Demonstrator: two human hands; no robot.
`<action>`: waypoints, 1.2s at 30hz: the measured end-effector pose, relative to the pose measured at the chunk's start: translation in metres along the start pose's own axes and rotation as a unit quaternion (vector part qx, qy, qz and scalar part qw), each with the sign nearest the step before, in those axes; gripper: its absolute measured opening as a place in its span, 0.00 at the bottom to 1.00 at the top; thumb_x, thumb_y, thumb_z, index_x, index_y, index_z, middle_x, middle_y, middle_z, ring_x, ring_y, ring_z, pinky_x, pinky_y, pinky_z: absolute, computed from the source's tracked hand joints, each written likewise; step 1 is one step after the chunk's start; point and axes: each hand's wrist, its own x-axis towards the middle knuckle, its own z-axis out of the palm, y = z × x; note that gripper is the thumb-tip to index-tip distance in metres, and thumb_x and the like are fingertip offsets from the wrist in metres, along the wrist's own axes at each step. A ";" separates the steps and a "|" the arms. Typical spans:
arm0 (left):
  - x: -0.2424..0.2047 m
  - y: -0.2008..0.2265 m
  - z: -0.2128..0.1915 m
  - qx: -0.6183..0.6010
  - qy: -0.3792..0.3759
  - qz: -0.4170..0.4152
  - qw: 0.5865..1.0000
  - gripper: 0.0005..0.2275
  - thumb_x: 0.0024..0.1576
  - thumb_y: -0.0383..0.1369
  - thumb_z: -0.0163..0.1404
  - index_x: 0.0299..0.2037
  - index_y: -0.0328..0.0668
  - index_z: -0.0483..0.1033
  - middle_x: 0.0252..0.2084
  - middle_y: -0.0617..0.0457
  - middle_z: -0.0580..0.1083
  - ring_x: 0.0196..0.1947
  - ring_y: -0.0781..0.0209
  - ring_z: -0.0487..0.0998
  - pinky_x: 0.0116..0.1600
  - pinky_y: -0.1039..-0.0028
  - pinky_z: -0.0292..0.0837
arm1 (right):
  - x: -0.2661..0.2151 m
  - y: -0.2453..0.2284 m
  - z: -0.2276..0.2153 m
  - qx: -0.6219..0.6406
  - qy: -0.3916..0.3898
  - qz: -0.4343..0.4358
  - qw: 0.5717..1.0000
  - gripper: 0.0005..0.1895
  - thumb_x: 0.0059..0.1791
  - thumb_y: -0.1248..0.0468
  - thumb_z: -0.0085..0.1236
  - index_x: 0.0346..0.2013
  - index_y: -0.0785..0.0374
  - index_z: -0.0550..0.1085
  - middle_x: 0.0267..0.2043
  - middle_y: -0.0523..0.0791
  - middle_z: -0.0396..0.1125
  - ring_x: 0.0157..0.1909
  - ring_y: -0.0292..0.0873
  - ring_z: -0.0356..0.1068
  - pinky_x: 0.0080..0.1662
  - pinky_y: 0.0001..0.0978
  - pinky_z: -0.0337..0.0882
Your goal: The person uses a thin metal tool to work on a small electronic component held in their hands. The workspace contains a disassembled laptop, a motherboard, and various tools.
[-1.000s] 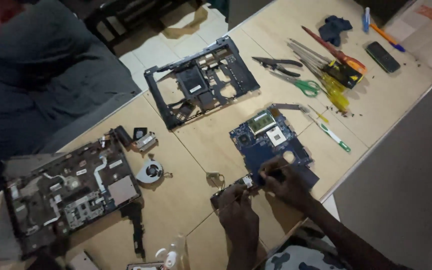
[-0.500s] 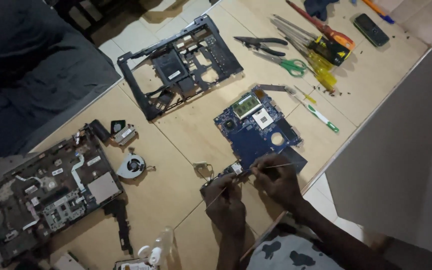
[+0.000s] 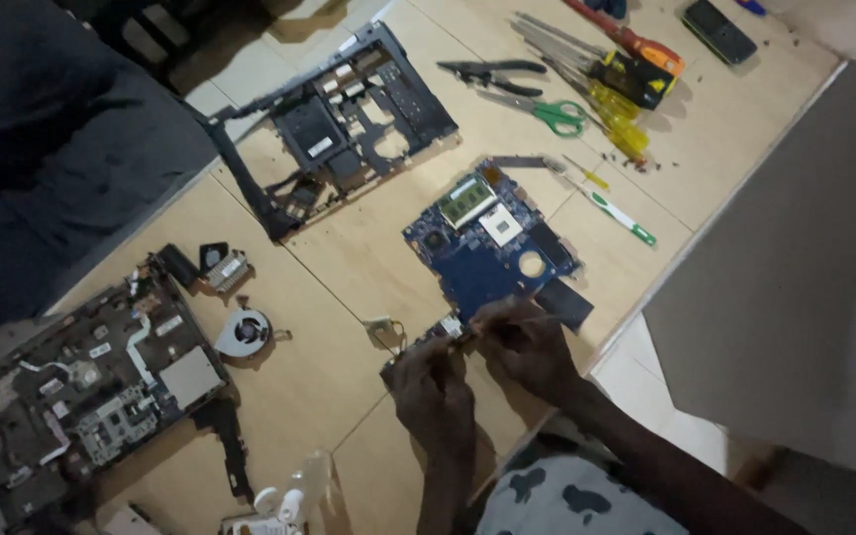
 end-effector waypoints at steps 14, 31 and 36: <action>-0.001 0.002 -0.004 -0.008 -0.023 -0.025 0.999 0.07 0.56 0.23 0.53 0.38 0.48 0.78 0.39 0.57 0.80 0.39 0.54 0.76 0.43 0.67 0.73 | 0.001 -0.009 0.003 -0.019 0.008 0.028 0.999 0.07 0.49 0.71 0.59 0.38 0.60 0.71 0.41 0.48 0.71 0.38 0.41 0.73 0.38 0.29 0.74; 0.005 0.000 -0.005 -0.111 0.040 -0.058 0.991 0.06 0.61 0.21 0.48 0.41 0.43 0.74 0.41 0.49 0.79 0.44 0.53 0.81 0.46 0.68 0.79 | 0.002 -0.005 0.004 -0.042 0.031 0.081 0.995 0.08 0.47 0.71 0.62 0.37 0.58 0.73 0.42 0.46 0.74 0.37 0.40 0.77 0.37 0.28 0.79; 0.002 -0.001 0.009 0.056 -0.012 -0.178 0.982 0.04 0.55 0.37 0.59 0.38 0.60 0.79 0.34 0.59 0.81 0.39 0.51 0.78 0.35 0.57 0.72 | 0.002 -0.013 0.005 -0.060 0.023 0.077 0.995 0.06 0.49 0.69 0.62 0.34 0.58 0.72 0.39 0.46 0.73 0.37 0.40 0.76 0.38 0.29 0.78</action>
